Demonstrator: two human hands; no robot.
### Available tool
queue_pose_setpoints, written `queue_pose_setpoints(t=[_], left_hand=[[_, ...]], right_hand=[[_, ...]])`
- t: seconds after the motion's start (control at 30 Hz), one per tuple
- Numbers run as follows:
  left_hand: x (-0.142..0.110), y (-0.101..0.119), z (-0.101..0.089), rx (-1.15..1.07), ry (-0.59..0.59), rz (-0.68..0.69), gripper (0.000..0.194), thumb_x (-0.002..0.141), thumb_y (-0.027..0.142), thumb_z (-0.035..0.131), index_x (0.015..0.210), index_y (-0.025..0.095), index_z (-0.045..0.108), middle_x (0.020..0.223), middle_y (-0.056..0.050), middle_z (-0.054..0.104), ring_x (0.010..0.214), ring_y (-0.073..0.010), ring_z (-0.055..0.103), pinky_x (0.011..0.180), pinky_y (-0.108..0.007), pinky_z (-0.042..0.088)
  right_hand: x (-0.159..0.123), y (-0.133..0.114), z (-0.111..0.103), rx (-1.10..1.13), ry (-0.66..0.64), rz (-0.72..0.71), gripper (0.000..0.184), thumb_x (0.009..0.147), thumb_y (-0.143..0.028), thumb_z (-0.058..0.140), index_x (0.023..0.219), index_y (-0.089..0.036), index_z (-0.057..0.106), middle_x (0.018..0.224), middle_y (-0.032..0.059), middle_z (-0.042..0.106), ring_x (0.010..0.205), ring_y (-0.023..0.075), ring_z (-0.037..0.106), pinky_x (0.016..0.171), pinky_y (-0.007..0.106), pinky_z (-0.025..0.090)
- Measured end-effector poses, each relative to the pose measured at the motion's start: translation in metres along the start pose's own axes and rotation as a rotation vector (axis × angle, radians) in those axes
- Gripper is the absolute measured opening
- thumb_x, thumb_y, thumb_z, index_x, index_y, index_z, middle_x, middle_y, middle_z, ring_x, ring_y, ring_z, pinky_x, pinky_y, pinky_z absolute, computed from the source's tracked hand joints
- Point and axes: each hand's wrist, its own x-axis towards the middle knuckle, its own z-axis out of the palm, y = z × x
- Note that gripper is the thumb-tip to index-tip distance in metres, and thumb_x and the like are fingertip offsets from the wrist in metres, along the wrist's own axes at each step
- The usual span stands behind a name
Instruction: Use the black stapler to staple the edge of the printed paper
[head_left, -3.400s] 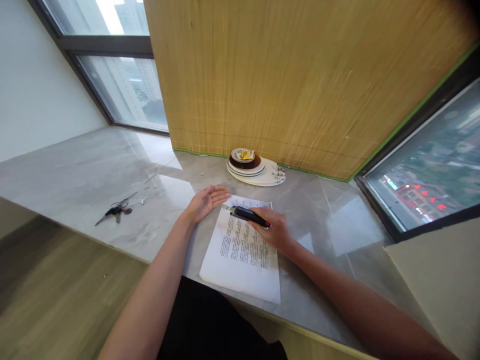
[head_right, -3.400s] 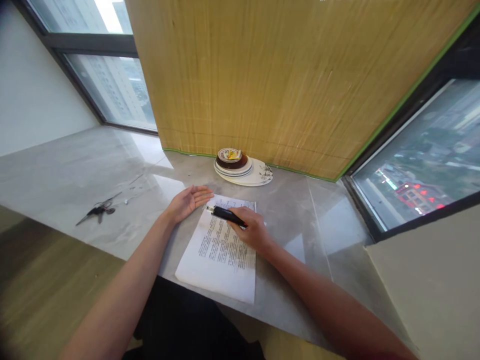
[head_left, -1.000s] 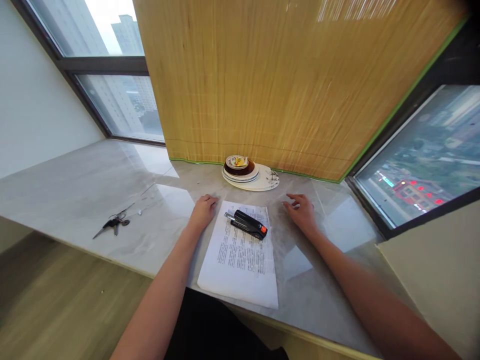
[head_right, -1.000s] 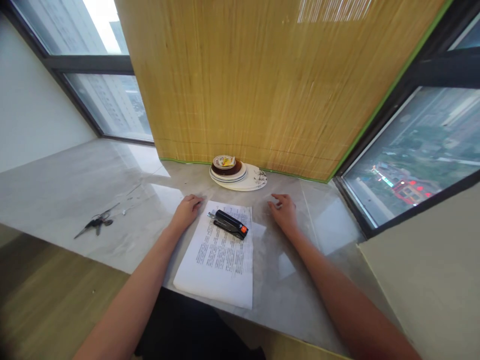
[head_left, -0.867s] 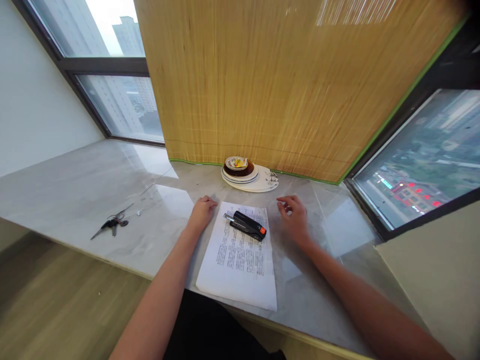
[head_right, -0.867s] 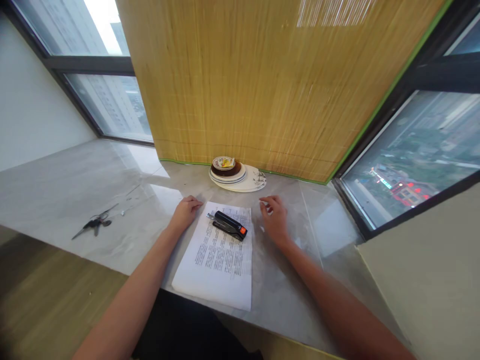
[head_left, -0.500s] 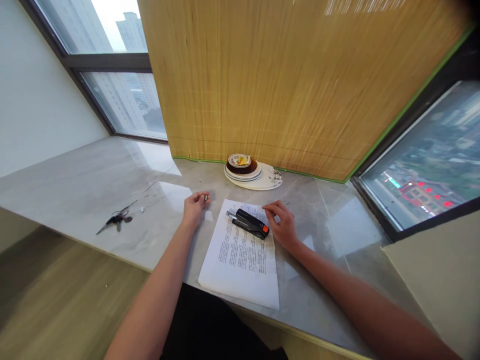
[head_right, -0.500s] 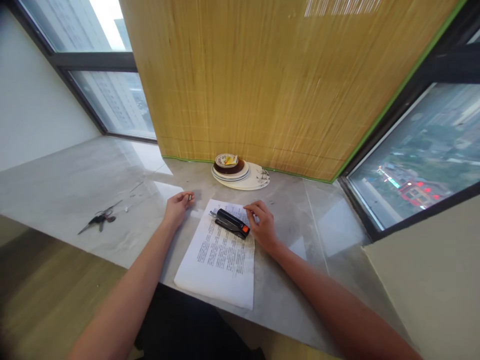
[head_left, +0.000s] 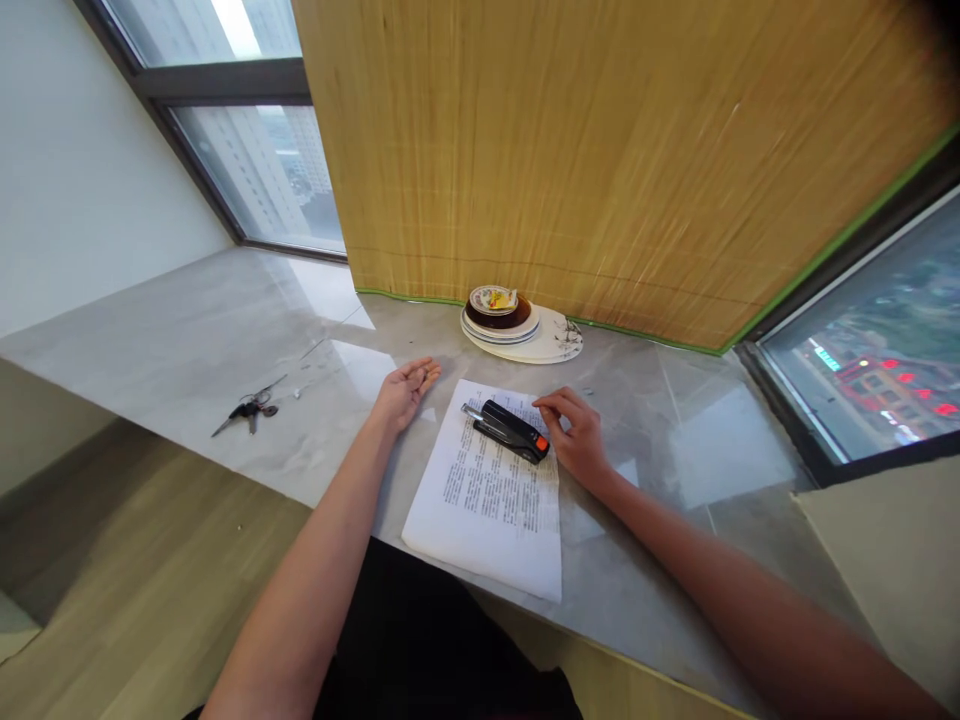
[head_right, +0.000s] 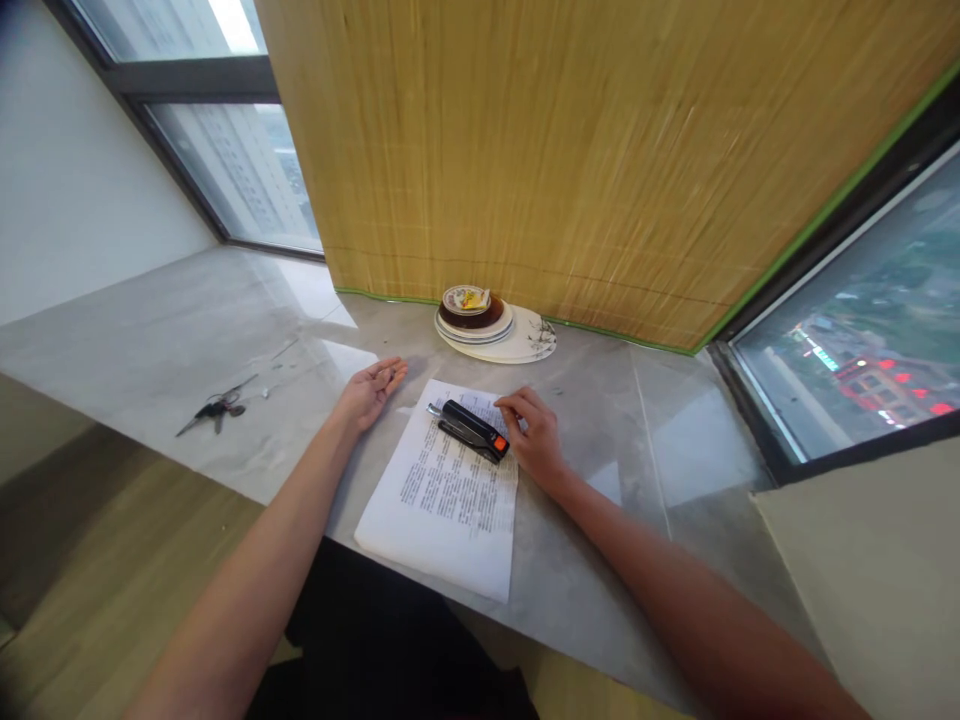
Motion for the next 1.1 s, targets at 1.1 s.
queue_pose_setpoints(t=[1.1], left_hand=[[-0.022, -0.003, 0.021, 0.805, -0.46, 0.498, 0.016, 0.078, 0.033, 0.085, 0.088, 0.021, 0.086, 0.1, -0.01, 0.081, 0.093, -0.024, 0.076, 0.093, -0.039, 0.059]], right_hand=[[-0.003, 0.004, 0.004, 0.051, -0.073, -0.028, 0.017, 0.102, -0.02, 0.055, 0.097, -0.023, 0.072, 0.09, 0.005, 0.064, 0.084, 0.0194, 0.064, 0.076, 0.034, 0.05]])
